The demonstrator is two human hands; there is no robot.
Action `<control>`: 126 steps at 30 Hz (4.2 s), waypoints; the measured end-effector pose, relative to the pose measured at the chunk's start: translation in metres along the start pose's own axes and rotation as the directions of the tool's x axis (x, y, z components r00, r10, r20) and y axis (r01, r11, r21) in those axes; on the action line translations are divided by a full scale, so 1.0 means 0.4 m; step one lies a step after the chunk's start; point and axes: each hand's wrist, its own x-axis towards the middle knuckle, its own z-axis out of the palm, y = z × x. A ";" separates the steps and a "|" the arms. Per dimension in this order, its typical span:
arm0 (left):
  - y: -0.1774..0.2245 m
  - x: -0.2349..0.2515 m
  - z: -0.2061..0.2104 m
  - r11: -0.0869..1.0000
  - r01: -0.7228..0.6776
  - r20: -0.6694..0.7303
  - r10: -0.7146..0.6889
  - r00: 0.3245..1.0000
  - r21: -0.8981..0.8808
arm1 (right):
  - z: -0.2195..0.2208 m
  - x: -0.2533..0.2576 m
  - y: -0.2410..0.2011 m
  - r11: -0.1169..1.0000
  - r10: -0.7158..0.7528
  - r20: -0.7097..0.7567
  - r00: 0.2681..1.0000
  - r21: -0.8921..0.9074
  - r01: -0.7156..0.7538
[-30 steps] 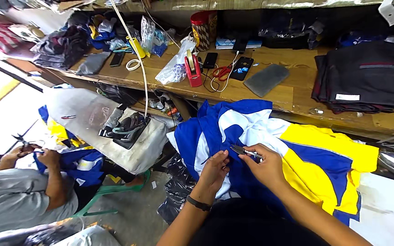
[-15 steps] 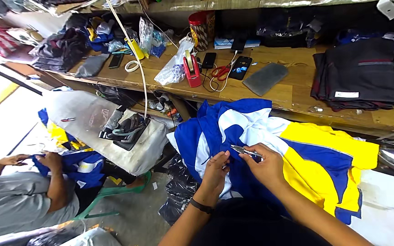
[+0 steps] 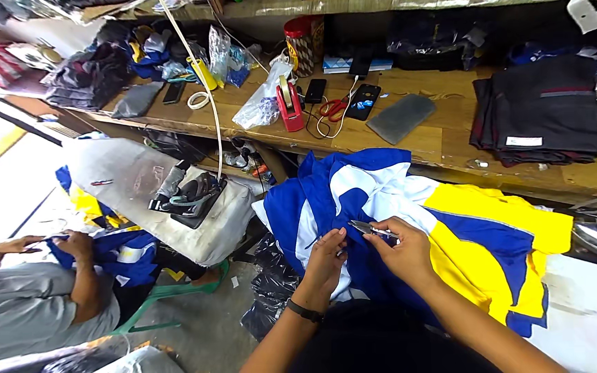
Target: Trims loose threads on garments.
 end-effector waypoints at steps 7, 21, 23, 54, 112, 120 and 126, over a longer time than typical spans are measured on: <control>0.002 -0.008 0.008 0.991 -0.070 0.004 0.070 0.998 0.113 | 0.003 0.007 -0.010 1.000 -0.012 0.003 1.000 -0.002 0.012; 0.284 0.258 0.076 0.995 -0.093 0.071 0.090 0.993 0.047 | 0.054 -0.152 0.109 0.973 -0.228 0.176 0.958 0.016 0.228; 0.285 0.340 0.053 0.998 -0.052 -0.009 0.052 0.999 0.046 | 0.092 -0.169 0.088 0.970 -0.238 0.338 0.911 0.041 0.238; 0.112 0.040 -0.087 0.997 -0.082 0.064 0.082 0.995 -0.003 | 0.091 0.066 -0.017 0.892 -0.402 -0.073 0.913 -0.258 0.372; 0.037 -0.001 -0.095 0.764 -0.503 0.193 0.466 0.864 0.404 | 0.031 -0.032 -0.102 0.475 0.081 0.638 0.766 0.651 -0.593; 0.033 -0.001 -0.098 0.791 -0.537 0.248 0.479 0.842 0.295 | 0.011 -0.037 -0.120 0.395 0.075 0.775 0.627 0.555 -0.733; 0.032 0.009 -0.101 0.779 -0.560 0.277 0.492 0.825 0.283 | 0.009 -0.034 -0.111 0.411 0.076 0.789 0.610 0.532 -0.740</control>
